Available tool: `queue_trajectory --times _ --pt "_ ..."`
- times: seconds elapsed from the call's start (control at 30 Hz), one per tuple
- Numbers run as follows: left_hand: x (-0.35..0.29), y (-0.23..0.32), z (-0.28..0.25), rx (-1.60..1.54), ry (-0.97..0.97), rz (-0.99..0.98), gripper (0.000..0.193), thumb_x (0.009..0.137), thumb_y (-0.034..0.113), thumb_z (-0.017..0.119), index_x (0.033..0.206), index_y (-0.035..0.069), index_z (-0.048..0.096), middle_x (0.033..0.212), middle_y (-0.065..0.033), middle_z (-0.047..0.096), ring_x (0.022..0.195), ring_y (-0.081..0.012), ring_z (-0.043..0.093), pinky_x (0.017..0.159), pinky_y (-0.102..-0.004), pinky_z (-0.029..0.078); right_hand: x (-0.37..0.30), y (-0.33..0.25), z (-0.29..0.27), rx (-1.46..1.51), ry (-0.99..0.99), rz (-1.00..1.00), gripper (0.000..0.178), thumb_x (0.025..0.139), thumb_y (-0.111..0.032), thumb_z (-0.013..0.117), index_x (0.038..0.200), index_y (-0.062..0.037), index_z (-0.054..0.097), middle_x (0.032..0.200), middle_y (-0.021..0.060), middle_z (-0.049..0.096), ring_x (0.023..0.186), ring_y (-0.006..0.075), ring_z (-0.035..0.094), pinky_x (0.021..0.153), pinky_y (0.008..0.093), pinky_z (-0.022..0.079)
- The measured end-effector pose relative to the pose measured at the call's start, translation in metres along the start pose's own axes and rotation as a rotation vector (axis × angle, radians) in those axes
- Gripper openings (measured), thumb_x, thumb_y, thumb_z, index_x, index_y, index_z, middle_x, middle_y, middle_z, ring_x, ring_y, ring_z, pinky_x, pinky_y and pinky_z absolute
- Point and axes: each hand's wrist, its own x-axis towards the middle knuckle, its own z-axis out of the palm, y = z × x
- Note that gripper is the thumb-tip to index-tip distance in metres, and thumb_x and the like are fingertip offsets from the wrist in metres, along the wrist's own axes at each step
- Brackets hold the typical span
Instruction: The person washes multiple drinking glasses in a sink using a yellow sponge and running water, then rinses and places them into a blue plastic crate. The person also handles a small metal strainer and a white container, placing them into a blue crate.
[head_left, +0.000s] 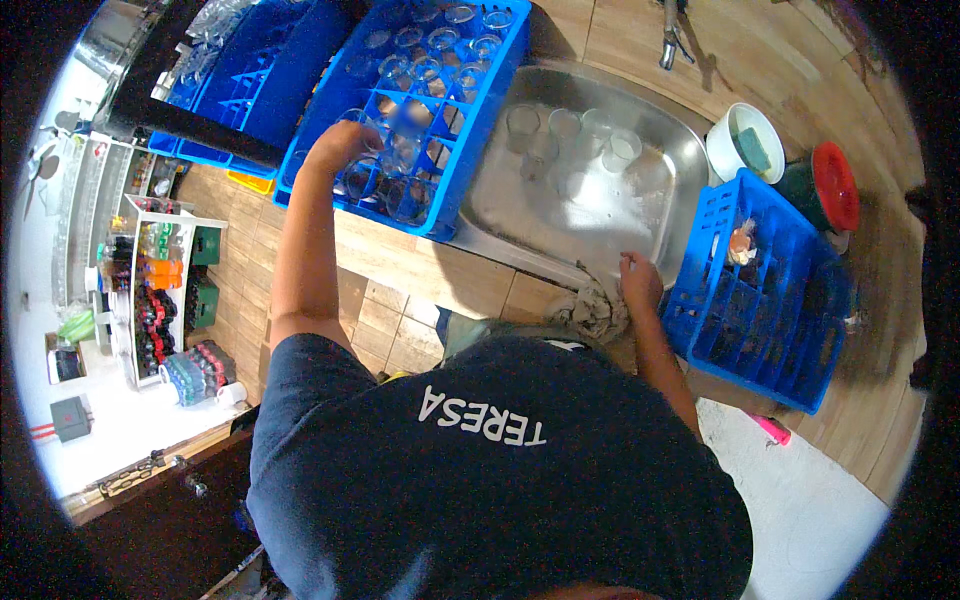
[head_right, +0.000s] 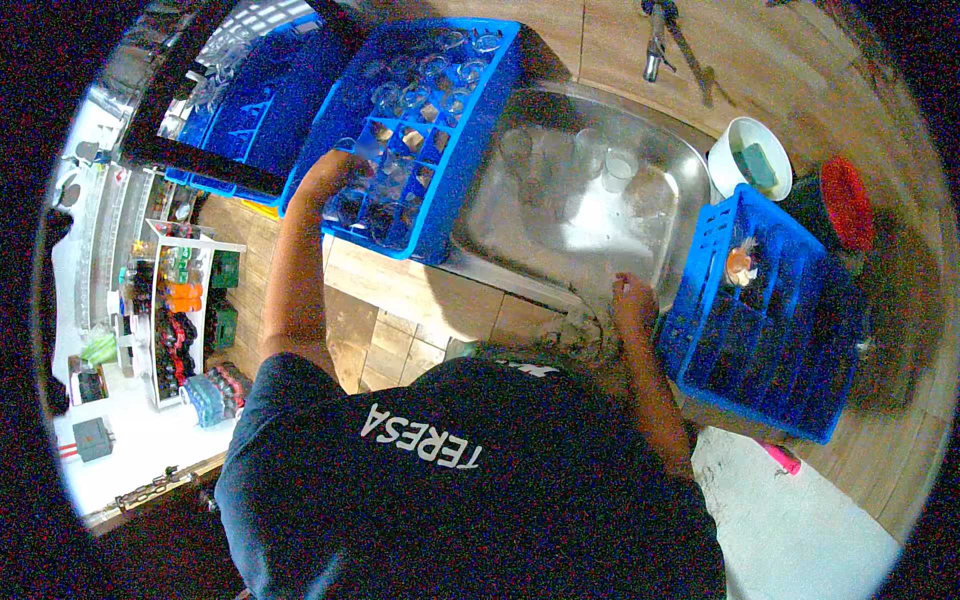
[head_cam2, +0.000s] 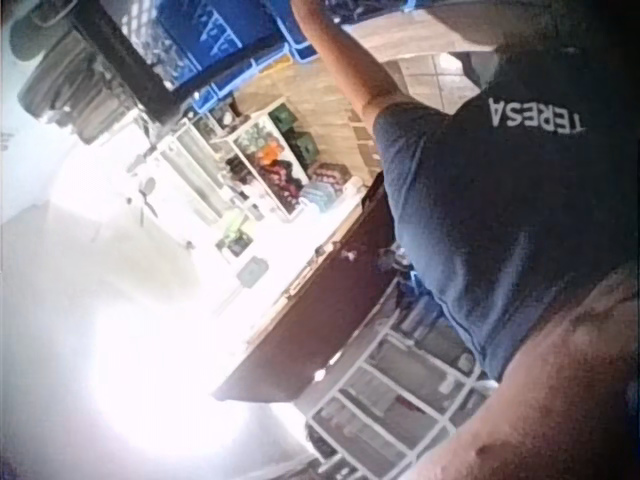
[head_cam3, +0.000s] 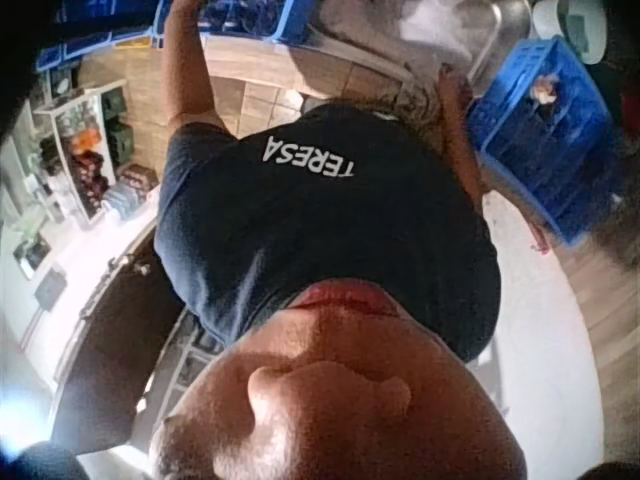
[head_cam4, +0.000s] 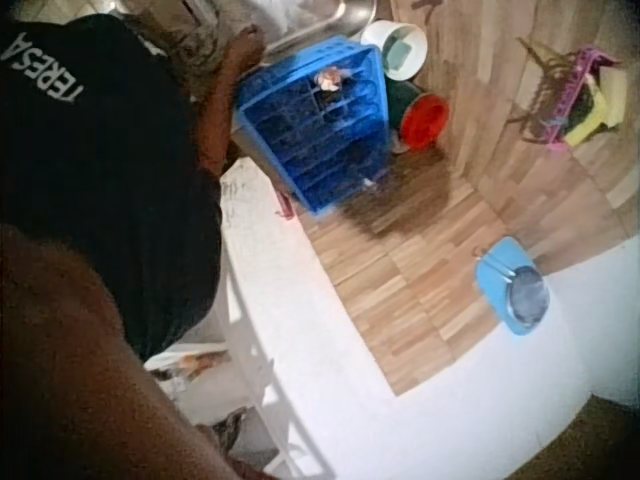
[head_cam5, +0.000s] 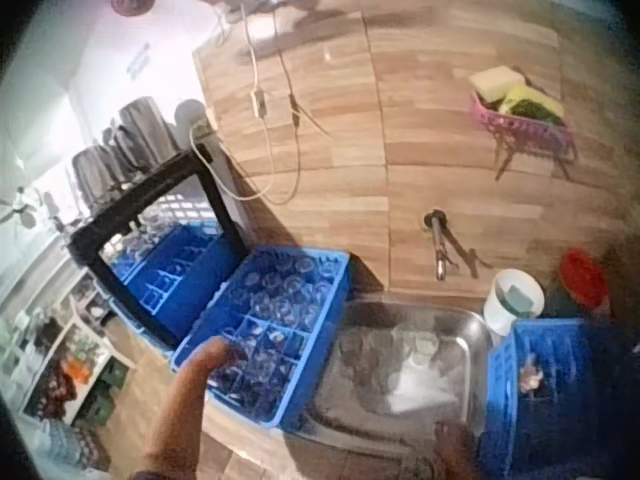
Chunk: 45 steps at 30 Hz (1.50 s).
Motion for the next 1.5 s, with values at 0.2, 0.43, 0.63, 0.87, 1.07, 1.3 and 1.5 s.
queue_trajectory --times 0.2,0.43,0.63,0.87,1.07,1.3,1.5 --pt "-0.003 0.019 -0.033 0.199 0.033 0.215 0.019 0.073 0.014 0.057 0.084 0.003 0.068 0.082 -0.0139 0.067 0.077 -0.0224 0.066 0.069 -0.0344 0.05 0.001 0.003 -0.001 -0.02 -0.067 0.051 0.025 0.082 -0.032 0.054 0.1 -0.0187 0.066 0.093 0.0129 0.065 0.089 0.0324 0.061 0.077 0.0417 0.047" --pt "-0.063 0.117 -0.1 -0.013 0.357 0.319 0.018 0.074 0.011 0.065 0.088 0.0 0.066 0.082 -0.0135 0.068 0.081 -0.0202 0.065 0.073 -0.0292 0.049 0.002 0.004 0.0 0.036 -0.041 0.042 0.025 0.08 -0.032 0.057 0.098 -0.0186 0.067 0.089 0.0119 0.066 0.085 0.0327 0.061 0.076 0.0412 0.048" --pt "-0.037 0.177 0.0 -1.204 0.199 0.265 0.006 0.084 0.008 0.06 0.089 0.003 0.059 0.088 -0.0133 0.066 0.082 -0.0215 0.065 0.077 -0.033 0.052 -0.001 0.005 0.002 0.031 0.029 0.002 0.021 0.079 -0.03 0.058 0.092 -0.0164 0.067 0.086 0.0133 0.066 0.08 0.0325 0.062 0.074 0.0443 0.047" --pt "0.006 0.217 0.156 -1.891 -0.426 0.095 0.015 0.084 0.014 0.061 0.096 0.008 0.057 0.094 -0.0174 0.064 0.081 -0.0256 0.065 0.076 -0.0351 0.053 -0.001 0.006 0.004 0.069 0.071 -0.026 0.019 0.08 -0.029 0.057 0.089 -0.0139 0.065 0.086 0.0135 0.065 0.082 0.0335 0.06 0.078 0.0454 0.045" --pt "0.03 0.222 0.208 -1.684 -0.482 0.073 0.02 0.084 0.013 0.063 0.102 0.007 0.057 0.098 -0.0153 0.064 0.081 -0.0259 0.065 0.077 -0.0376 0.053 0.001 0.001 0.0 0.085 0.003 0.025 0.02 0.081 -0.029 0.056 0.091 -0.0146 0.066 0.09 0.0136 0.065 0.085 0.0343 0.06 0.079 0.0451 0.045" --pt "0.047 0.182 0.225 -0.159 -0.178 0.401 0.013 0.076 0.01 0.06 0.078 -0.002 0.065 0.081 -0.0185 0.065 0.077 -0.0302 0.064 0.071 -0.0355 0.051 0.004 -0.001 0.001 0.01 -0.059 0.118 0.023 0.079 -0.03 0.058 0.095 -0.0169 0.067 0.094 0.0129 0.065 0.087 0.0327 0.06 0.08 0.0425 0.047" --pt "0.072 0.15 0.25 -0.156 -0.012 -0.149 0.024 0.078 0.02 0.049 0.08 0.003 0.067 0.089 -0.0198 0.064 0.087 -0.0343 0.062 0.078 -0.0423 0.048 0.002 0.0 0.003 0.042 -0.017 0.067 0.024 0.079 -0.03 0.058 0.098 -0.0175 0.067 0.096 0.013 0.065 0.087 0.0334 0.061 0.079 0.0428 0.047"
